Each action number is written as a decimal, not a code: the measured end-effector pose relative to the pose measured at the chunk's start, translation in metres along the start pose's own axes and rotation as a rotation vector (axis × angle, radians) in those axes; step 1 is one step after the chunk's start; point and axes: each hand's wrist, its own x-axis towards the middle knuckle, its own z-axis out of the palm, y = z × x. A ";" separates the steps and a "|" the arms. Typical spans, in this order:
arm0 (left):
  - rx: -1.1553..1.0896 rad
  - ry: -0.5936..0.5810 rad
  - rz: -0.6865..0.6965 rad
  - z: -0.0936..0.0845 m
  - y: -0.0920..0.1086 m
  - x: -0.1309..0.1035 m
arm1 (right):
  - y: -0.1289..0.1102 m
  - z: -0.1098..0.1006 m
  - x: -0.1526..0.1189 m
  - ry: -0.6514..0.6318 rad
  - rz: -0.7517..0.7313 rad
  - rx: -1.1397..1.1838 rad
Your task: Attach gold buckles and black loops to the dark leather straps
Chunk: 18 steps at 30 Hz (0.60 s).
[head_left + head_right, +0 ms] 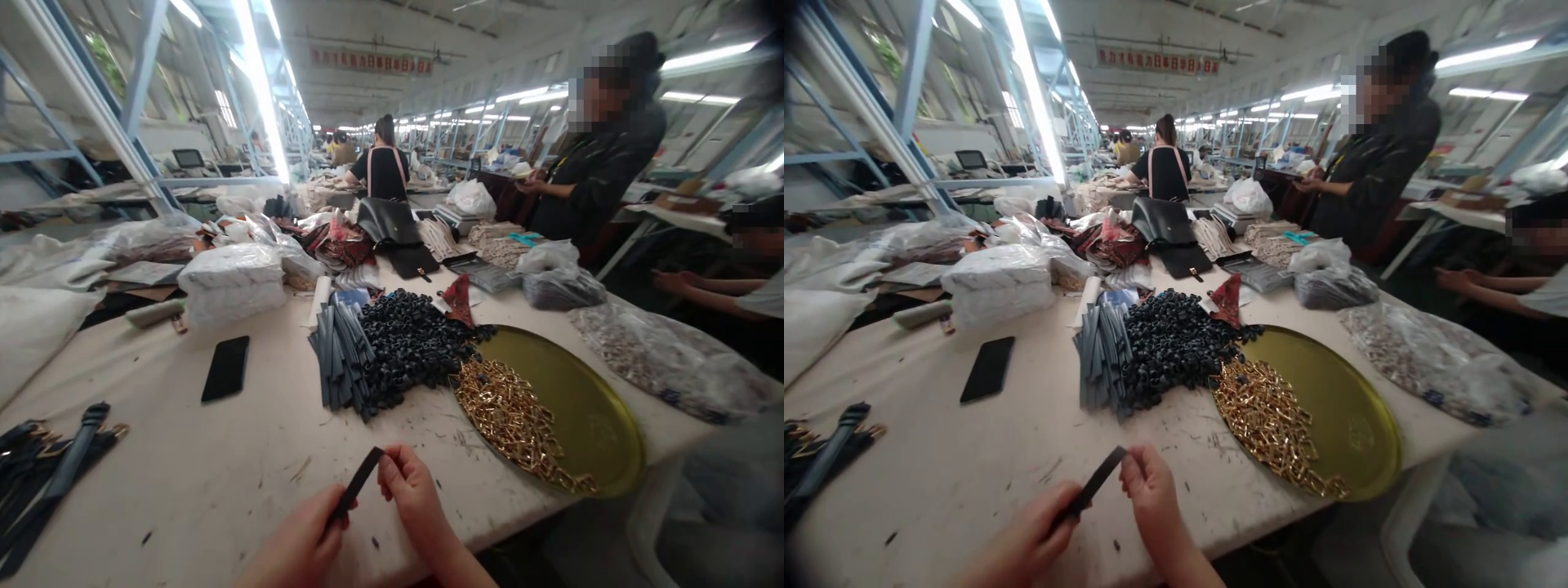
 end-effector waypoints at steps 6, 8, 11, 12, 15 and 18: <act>-0.228 -0.061 -0.071 0.026 0.026 0.011 | -0.014 -0.015 -0.003 -0.022 0.181 0.311; -0.201 -0.047 -0.022 0.024 0.033 0.015 | -0.015 -0.021 -0.005 -0.035 0.244 0.393; -0.245 -0.105 0.001 0.020 0.045 0.016 | -0.016 -0.024 -0.008 -0.158 0.488 0.585; -0.323 -0.156 -0.001 0.019 0.049 0.016 | -0.016 -0.025 -0.008 -0.208 0.574 0.630; -0.653 -0.346 -0.067 0.016 0.057 0.017 | -0.020 -0.037 0.000 -0.274 0.579 0.476; -0.875 -0.348 -0.163 0.016 0.057 0.022 | -0.033 -0.077 0.026 -0.126 0.242 -0.146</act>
